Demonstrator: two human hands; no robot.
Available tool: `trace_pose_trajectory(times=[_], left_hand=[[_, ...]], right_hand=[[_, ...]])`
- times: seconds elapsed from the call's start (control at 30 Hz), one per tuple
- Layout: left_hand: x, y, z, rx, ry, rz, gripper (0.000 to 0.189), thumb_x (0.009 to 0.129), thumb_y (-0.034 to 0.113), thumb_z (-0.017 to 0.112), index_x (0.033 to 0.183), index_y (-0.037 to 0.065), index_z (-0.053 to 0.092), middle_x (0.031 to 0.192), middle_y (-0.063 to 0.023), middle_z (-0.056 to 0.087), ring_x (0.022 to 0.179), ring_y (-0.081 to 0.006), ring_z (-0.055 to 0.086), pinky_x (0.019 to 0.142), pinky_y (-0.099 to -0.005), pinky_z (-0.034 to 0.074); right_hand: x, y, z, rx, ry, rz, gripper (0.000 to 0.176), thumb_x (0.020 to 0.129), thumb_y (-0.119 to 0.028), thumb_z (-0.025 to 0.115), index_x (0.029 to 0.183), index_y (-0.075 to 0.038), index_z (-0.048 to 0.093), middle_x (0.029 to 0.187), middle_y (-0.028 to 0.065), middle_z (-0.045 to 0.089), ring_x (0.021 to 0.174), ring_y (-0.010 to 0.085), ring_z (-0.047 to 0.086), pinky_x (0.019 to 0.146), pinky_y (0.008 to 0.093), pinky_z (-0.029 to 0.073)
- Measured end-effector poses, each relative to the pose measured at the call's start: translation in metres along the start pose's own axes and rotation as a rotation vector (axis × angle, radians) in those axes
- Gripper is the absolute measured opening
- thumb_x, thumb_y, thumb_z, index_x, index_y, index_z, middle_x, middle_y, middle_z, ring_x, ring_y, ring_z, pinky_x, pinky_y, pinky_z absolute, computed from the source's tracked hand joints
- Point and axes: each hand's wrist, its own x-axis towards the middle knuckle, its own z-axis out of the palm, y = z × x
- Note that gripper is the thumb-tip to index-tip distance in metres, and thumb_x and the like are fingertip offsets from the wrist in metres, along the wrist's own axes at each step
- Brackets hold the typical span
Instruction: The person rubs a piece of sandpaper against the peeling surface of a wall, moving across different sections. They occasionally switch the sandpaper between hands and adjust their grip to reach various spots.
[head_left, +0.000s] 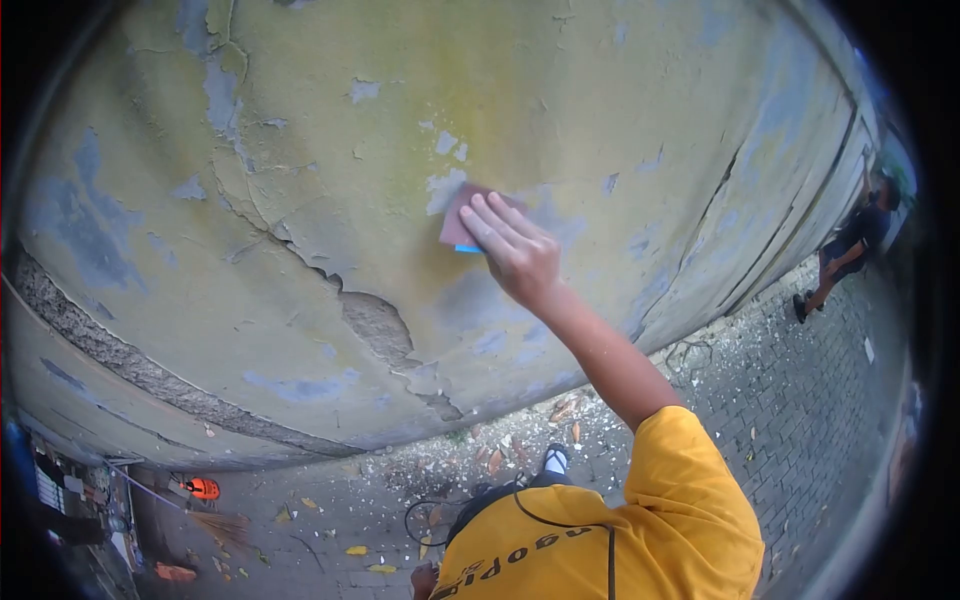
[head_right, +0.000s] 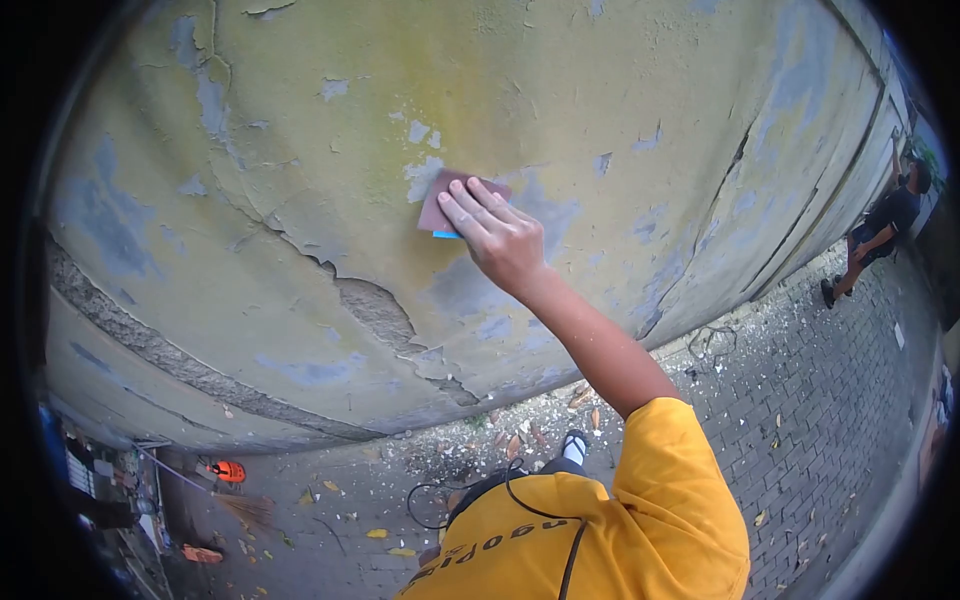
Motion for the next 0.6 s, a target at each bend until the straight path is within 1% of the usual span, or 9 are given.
trace_pose_trajectory(times=[0.1,0.17,0.27,0.33,0.37,0.43,0.47,0.53,0.6], left_hand=[[0.002,0.009,0.0,0.082,0.003,0.094,0.023,0.095,0.027,0.059,0.1,0.004,0.059,0.082,-0.0094,0.066,0.07,-0.021,0.066,0.05,-0.0333,0.048],[0.008,0.017,0.012,0.124,-0.003,0.161,0.023,0.095,0.026,0.059,0.1,0.004,0.059,0.082,-0.0095,0.066,0.07,-0.0211,0.066,0.05,-0.0334,0.048],[-0.002,0.007,0.008,0.229,-0.008,0.224,0.022,0.095,0.025,0.059,0.099,0.004,0.059,0.083,-0.0096,0.066,0.069,-0.0212,0.066,0.05,-0.0337,0.048],[-0.003,0.014,-0.007,0.327,-0.013,0.278,0.021,0.095,0.025,0.059,0.098,0.004,0.06,0.083,-0.0097,0.066,0.069,-0.0213,0.066,0.05,-0.0338,0.048],[-0.002,0.018,-0.015,0.378,-0.017,0.305,0.021,0.094,0.025,0.059,0.098,0.004,0.06,0.083,-0.0098,0.066,0.069,-0.0214,0.066,0.05,-0.0339,0.048],[0.002,0.029,-0.018,0.459,-0.03,0.37,0.021,0.094,0.024,0.06,0.098,0.004,0.06,0.083,-0.0098,0.067,0.069,-0.0215,0.066,0.05,-0.034,0.049],[0.007,0.034,-0.008,0.481,-0.038,0.406,0.02,0.094,0.024,0.06,0.097,0.004,0.06,0.083,-0.0099,0.067,0.069,-0.0216,0.066,0.05,-0.0341,0.049],[0.008,0.032,0.02,0.508,-0.049,0.464,0.02,0.094,0.023,0.06,0.097,0.004,0.06,0.083,-0.01,0.067,0.069,-0.0217,0.066,0.05,-0.0343,0.049],[-0.001,0.026,0.027,0.557,-0.042,0.507,0.019,0.094,0.023,0.06,0.096,0.004,0.061,0.083,-0.0101,0.067,0.069,-0.0218,0.066,0.05,-0.0344,0.049]], right_hand=[[-0.012,-0.004,-0.008,0.092,-0.148,-0.091,0.034,0.082,-0.006,0.069,0.115,-0.013,0.072,0.117,0.0081,0.071,0.111,0.0235,0.068,0.084,0.0331,0.058],[0.018,0.004,-0.033,0.073,0.115,0.14,0.033,0.081,-0.003,0.069,0.113,-0.012,0.072,0.116,0.0103,0.071,0.112,0.0238,0.067,0.084,0.0343,0.057],[0.062,0.016,-0.056,-0.063,0.314,0.14,0.034,0.08,-0.002,0.067,0.113,-0.007,0.07,0.118,0.0133,0.069,0.113,0.0282,0.066,0.086,0.0365,0.057],[0.033,0.011,-0.022,0.05,0.0,0.106,0.036,0.081,-0.002,0.065,0.116,-0.007,0.069,0.12,0.0137,0.068,0.112,0.0296,0.066,0.088,0.0365,0.057],[0.013,0.002,-0.012,-0.053,-0.06,-0.044,0.036,0.081,-0.003,0.063,0.117,-0.008,0.068,0.122,0.0131,0.068,0.113,0.027,0.066,0.087,0.0357,0.057],[-0.032,-0.015,-0.006,0.114,-0.242,-0.088,0.034,0.08,0.001,0.064,0.111,-0.01,0.072,0.115,0.0118,0.071,0.109,0.0261,0.068,0.086,0.0364,0.058],[-0.033,-0.018,-0.011,0.107,-0.237,-0.097,0.034,0.08,0.001,0.064,0.111,-0.01,0.072,0.115,0.0118,0.071,0.109,0.0261,0.068,0.086,0.0364,0.058],[-0.026,-0.019,-0.024,0.195,-0.139,0.112,0.036,0.08,-0.005,0.068,0.116,-0.008,0.069,0.117,0.0121,0.07,0.113,0.0252,0.066,0.083,0.0353,0.058],[0.007,0.0,-0.032,0.175,-0.003,0.147,0.036,0.08,-0.006,0.07,0.116,-0.01,0.07,0.116,0.0126,0.07,0.113,0.0256,0.066,0.082,0.0359,0.058]])
